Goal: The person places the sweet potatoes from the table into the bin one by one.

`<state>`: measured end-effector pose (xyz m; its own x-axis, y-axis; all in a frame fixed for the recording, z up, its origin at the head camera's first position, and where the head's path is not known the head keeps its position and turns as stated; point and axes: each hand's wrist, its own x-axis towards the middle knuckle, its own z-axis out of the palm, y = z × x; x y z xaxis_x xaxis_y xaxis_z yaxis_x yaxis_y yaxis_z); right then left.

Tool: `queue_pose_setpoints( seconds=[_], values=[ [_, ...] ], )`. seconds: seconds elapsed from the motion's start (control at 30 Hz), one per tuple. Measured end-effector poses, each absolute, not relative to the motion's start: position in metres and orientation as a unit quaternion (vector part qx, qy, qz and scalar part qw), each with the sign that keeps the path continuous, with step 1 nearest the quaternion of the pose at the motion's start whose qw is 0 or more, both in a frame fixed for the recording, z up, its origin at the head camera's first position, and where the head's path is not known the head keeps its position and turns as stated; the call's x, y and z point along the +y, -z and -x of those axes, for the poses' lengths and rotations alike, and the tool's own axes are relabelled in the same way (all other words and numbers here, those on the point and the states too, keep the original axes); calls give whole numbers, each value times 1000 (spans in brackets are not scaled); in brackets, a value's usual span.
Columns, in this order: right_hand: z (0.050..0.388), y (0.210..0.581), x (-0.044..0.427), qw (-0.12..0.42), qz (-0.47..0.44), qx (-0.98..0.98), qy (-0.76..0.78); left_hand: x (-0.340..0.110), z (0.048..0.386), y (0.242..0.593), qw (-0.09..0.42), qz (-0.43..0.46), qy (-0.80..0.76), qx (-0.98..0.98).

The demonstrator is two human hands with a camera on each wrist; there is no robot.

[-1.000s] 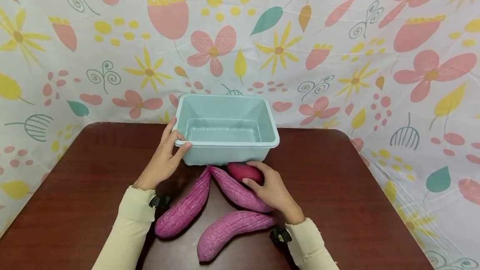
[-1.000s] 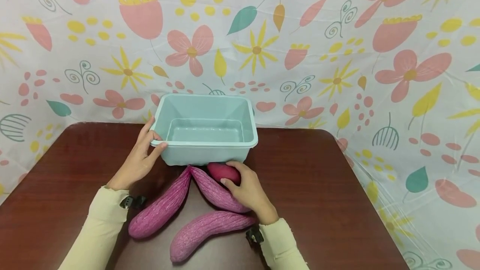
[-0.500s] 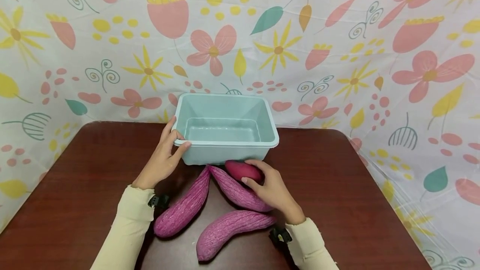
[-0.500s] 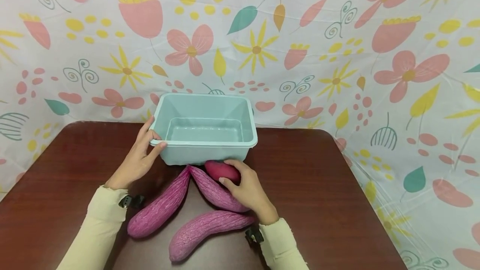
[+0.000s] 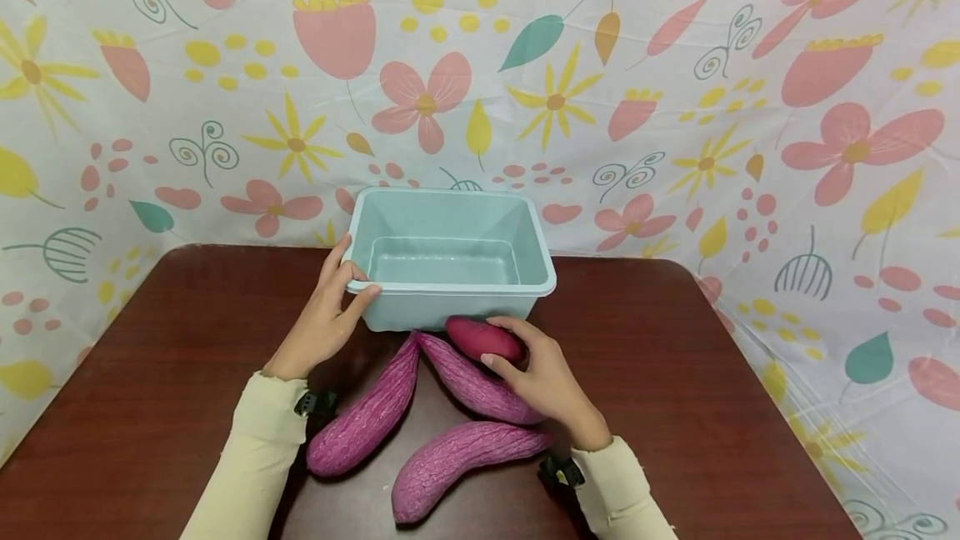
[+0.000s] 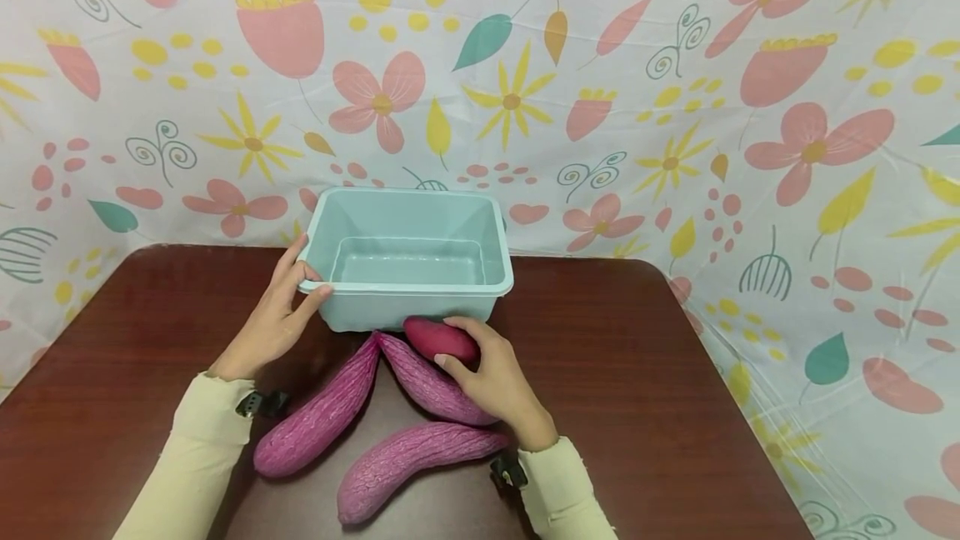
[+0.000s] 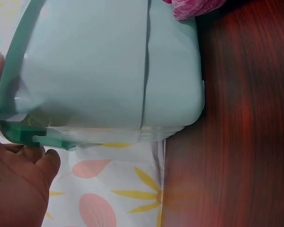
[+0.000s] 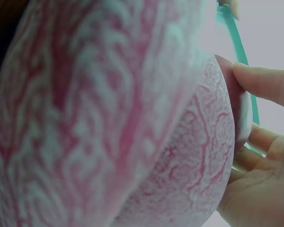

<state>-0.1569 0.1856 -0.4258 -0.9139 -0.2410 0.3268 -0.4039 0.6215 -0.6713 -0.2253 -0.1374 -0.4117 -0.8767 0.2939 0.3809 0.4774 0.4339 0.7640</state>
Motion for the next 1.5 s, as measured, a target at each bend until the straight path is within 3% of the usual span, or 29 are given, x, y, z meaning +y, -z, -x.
queue_pose_setpoints(
  seconds=[0.43, 1.5],
  values=[
    [155, 423, 185, 90, -178, -889, -411, -137, 226, 413, 102, 231, 479, -841],
    [151, 415, 183, 115, -184, -891, -399, -137, 225, 411, 101, 229, 477, -842]
  ],
)
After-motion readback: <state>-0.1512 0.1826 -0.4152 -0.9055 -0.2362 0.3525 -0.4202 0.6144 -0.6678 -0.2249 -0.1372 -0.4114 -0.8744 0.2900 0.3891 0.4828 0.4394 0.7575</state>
